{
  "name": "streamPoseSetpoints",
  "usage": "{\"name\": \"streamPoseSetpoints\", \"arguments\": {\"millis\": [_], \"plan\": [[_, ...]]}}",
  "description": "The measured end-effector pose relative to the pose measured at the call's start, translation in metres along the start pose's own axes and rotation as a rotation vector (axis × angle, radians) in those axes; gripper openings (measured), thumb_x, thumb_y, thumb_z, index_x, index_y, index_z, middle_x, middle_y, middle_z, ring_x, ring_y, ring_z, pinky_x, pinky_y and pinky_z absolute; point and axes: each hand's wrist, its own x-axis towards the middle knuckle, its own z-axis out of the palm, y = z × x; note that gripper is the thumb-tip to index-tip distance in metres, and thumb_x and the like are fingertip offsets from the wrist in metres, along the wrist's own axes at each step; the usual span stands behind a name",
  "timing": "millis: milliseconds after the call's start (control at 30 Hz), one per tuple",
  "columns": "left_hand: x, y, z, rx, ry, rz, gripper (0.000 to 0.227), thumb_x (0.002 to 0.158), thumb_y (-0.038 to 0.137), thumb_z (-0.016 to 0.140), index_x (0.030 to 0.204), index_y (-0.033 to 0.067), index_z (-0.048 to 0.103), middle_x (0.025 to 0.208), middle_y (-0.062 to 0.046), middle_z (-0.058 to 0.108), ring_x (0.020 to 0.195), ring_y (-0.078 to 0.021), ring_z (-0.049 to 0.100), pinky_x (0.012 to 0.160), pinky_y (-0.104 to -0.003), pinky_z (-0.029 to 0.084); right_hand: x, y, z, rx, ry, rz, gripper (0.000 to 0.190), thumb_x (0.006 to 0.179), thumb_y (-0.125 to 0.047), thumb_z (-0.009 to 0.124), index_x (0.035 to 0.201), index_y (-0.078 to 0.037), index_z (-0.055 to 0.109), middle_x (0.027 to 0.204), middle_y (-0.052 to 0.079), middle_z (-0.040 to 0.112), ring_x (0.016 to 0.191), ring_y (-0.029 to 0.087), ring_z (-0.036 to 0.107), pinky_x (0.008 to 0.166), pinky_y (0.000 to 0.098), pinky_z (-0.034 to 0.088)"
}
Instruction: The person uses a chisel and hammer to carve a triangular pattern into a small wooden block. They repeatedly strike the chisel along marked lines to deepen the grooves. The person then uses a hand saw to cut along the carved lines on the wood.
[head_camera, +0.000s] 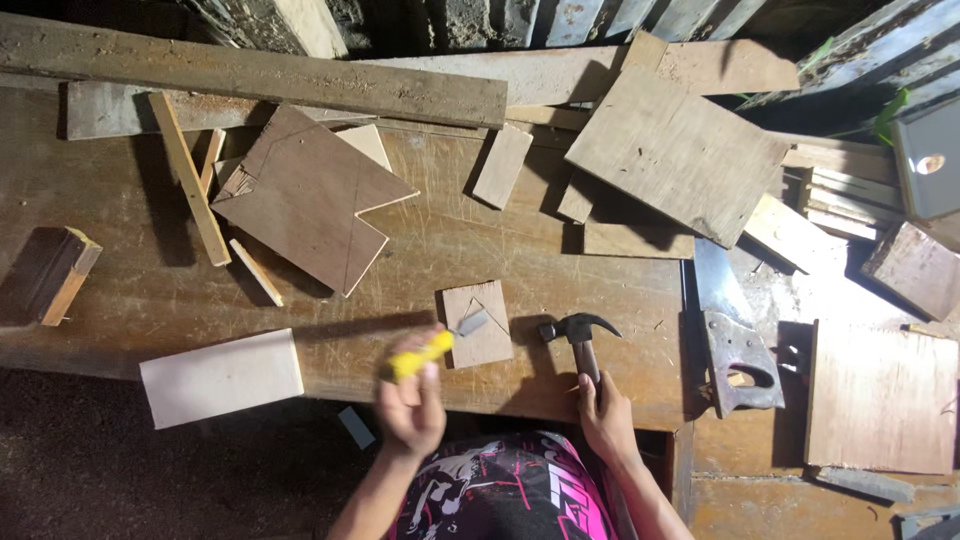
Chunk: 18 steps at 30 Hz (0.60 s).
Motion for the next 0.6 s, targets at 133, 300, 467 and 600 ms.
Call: {"name": "streamPoseSetpoints", "arguments": {"millis": [133,300,467,600], "plan": [[0.018,-0.004,-0.030,-0.029,0.120,-0.063,0.042,0.108,0.004,0.047,0.150,0.0046,0.038,0.133,-0.018,0.061,0.128,-0.0306,0.064,0.114,-0.053,0.056,-0.006,-0.001,0.001,0.056,-0.024,0.042,0.037,0.102,-0.036,0.054,0.099,0.000,0.063,0.060,0.016,0.064,0.055,0.029,0.066,0.054,0.0412,0.050],[0.038,-0.009,-0.040,0.033,0.104,-0.087,0.051,0.112,0.008,0.042,0.160,0.0041,0.026,0.130,-0.018,0.061,0.123,-0.0278,0.064,0.110,-0.048,0.057,-0.002,-0.008,-0.004,0.121,-0.056,0.098,0.038,0.102,-0.036,0.055,0.103,0.000,0.065,0.058,0.011,0.062,0.051,0.018,0.061,0.051,0.0363,0.049],[0.048,-0.021,-0.032,0.058,0.043,-0.115,0.055,0.114,0.011,0.039,0.164,0.0017,0.019,0.125,-0.016,0.060,0.119,-0.0241,0.063,0.106,-0.043,0.056,-0.001,-0.010,-0.003,0.172,-0.084,0.139,0.036,0.102,-0.034,0.054,0.104,0.000,0.065,0.058,0.008,0.060,0.050,0.016,0.058,0.049,0.0341,0.047],[0.059,-0.035,-0.017,0.134,-0.027,-0.084,0.055,0.114,0.014,0.038,0.164,0.0006,0.020,0.121,-0.014,0.063,0.114,-0.0215,0.066,0.102,-0.041,0.059,0.001,-0.008,-0.002,0.199,-0.078,0.118,0.036,0.103,-0.035,0.055,0.104,0.000,0.065,0.058,0.007,0.061,0.048,0.013,0.058,0.047,0.0321,0.047]]}}
